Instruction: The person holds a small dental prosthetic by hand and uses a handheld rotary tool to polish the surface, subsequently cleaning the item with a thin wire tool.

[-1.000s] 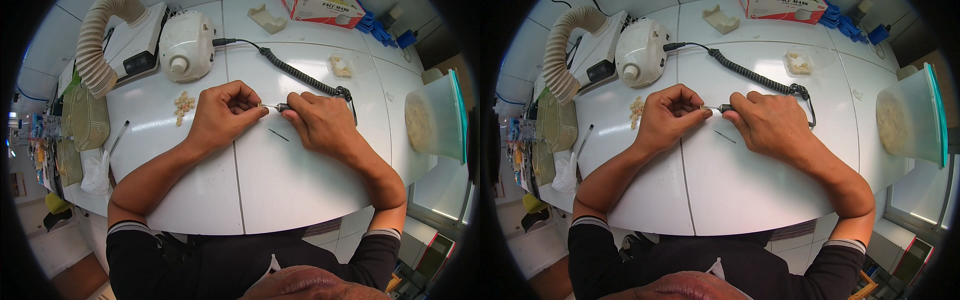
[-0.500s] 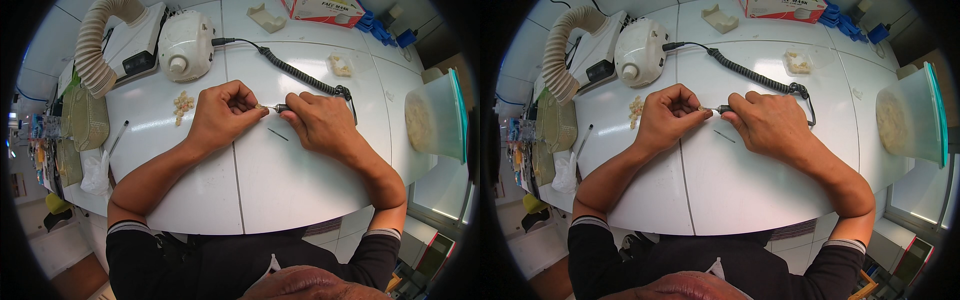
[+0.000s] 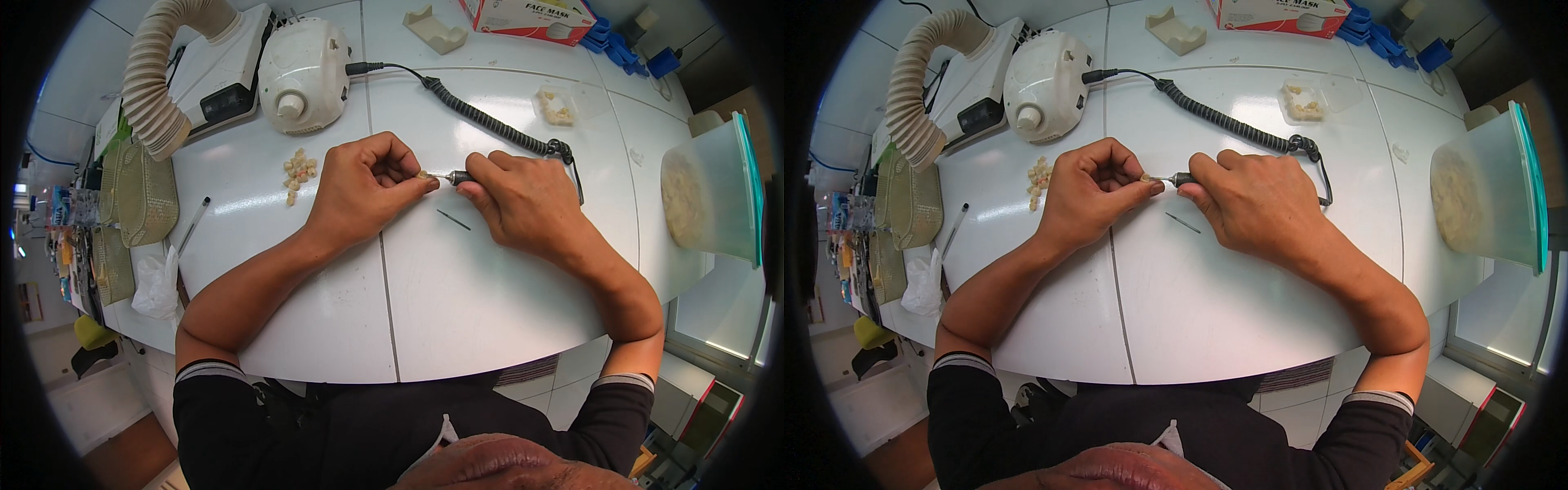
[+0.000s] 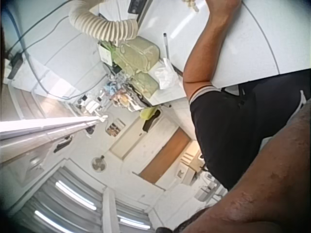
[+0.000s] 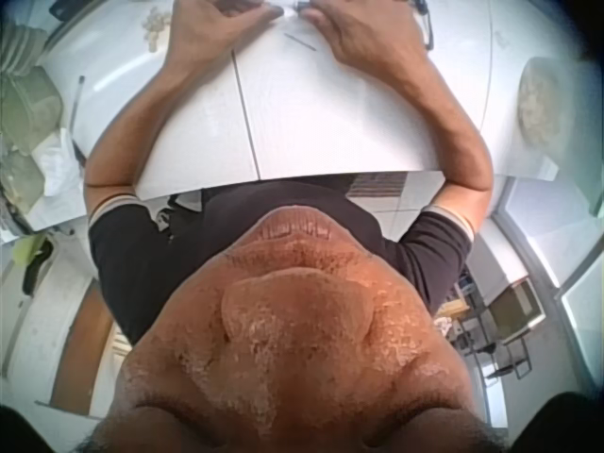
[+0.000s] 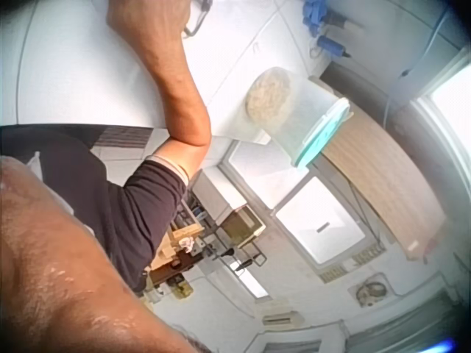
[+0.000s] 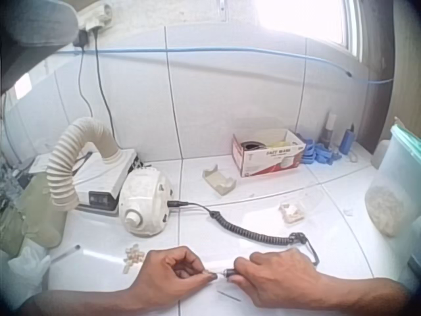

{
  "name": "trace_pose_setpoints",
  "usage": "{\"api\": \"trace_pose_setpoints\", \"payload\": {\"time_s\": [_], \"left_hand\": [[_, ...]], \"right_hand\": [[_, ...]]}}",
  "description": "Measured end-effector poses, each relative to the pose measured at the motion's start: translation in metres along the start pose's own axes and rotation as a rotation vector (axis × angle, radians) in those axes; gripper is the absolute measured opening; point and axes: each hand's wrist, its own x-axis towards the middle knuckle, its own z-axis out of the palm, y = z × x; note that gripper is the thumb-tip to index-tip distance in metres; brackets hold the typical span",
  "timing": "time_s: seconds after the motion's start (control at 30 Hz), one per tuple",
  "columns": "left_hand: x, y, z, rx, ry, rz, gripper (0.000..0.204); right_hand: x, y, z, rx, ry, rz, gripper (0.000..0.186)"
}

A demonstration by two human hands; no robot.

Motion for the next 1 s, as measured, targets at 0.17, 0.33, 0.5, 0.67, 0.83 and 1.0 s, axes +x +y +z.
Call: {"api": "trace_pose_setpoints", "payload": {"time_s": [0.17,0.33,0.5,0.67,0.83,1.0], "left_hand": [[0.0,-0.0014,-0.0007,0.002,-0.012,0.002,0.023],[0.0,-0.0018,-0.0011,-0.015,-0.026,0.029,0.021],[-0.0001,-0.0032,-0.0017,-0.02,-0.034,0.031,0.02],[-0.0009,-0.0032,-0.0009,-0.055,-0.06,0.073,0.015],[-0.0014,-0.0025,-0.0015,-0.08,-0.082,0.087,0.011],[-0.0014,-0.0036,0.0004,-0.111,-0.066,0.088,0.01]], "right_hand": [[0.0,0.0014,0.0013,0.004,0.016,-0.021,0.036],[-0.0011,0.0016,0.0029,-0.008,0.046,-0.043,0.035],[0.0003,-0.0009,0.0,-0.01,0.01,0.002,0.035],[-0.001,-0.0009,0.001,-0.021,0.013,-0.01,0.035],[-0.0024,-0.0023,0.0012,-0.025,0.038,-0.008,0.034],[-0.0027,-0.0026,0.0019,-0.02,0.041,-0.003,0.033]]}}
